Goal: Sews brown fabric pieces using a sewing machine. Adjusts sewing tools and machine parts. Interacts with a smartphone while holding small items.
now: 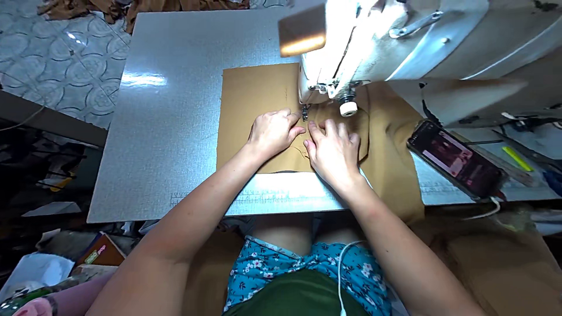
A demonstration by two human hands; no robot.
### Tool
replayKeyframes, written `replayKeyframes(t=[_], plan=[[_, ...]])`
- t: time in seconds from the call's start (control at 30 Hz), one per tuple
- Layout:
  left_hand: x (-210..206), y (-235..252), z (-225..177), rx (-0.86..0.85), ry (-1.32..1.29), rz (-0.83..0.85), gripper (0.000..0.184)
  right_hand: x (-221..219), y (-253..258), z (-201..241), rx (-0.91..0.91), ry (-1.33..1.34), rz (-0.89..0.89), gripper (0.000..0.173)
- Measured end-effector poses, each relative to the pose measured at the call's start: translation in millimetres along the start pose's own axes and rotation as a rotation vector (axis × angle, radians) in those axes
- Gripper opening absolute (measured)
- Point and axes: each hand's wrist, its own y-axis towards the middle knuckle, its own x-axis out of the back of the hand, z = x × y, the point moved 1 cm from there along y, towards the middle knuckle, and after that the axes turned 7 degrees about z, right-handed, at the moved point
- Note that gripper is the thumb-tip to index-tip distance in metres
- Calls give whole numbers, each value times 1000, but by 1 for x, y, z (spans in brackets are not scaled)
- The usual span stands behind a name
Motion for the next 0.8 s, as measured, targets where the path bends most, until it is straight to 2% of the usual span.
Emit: replayKeyframes(t=[0.07, 0.13, 0.27, 0.37, 0.43, 0.53, 0.7, 0.8], plan=[[7, 1, -3, 62, -51, 54, 41, 7, 7, -5, -15, 50, 91, 44], [18, 3, -11, 178, -215, 19, 39, 11, 8, -9, 1, 131, 119, 42], [20, 21, -26, 378, -411, -173, 32, 5, 3, -11, 14, 166, 54, 41], [17, 23, -31, 441, -425, -205, 30, -5, 5, -13, 35, 187, -2, 41], [10, 18, -27, 422, -473, -252, 24, -12, 6, -18, 58, 213, -53, 40], [3, 8, -15, 296, -637, -349, 18, -20, 5, -22, 93, 246, -129, 38], [27, -25, -16, 245, -932, -277, 7, -25, 6, -24, 124, 248, -180, 38], [33, -42, -20, 211, -934, -291, 8, -26, 5, -23, 125, 240, -204, 38]])
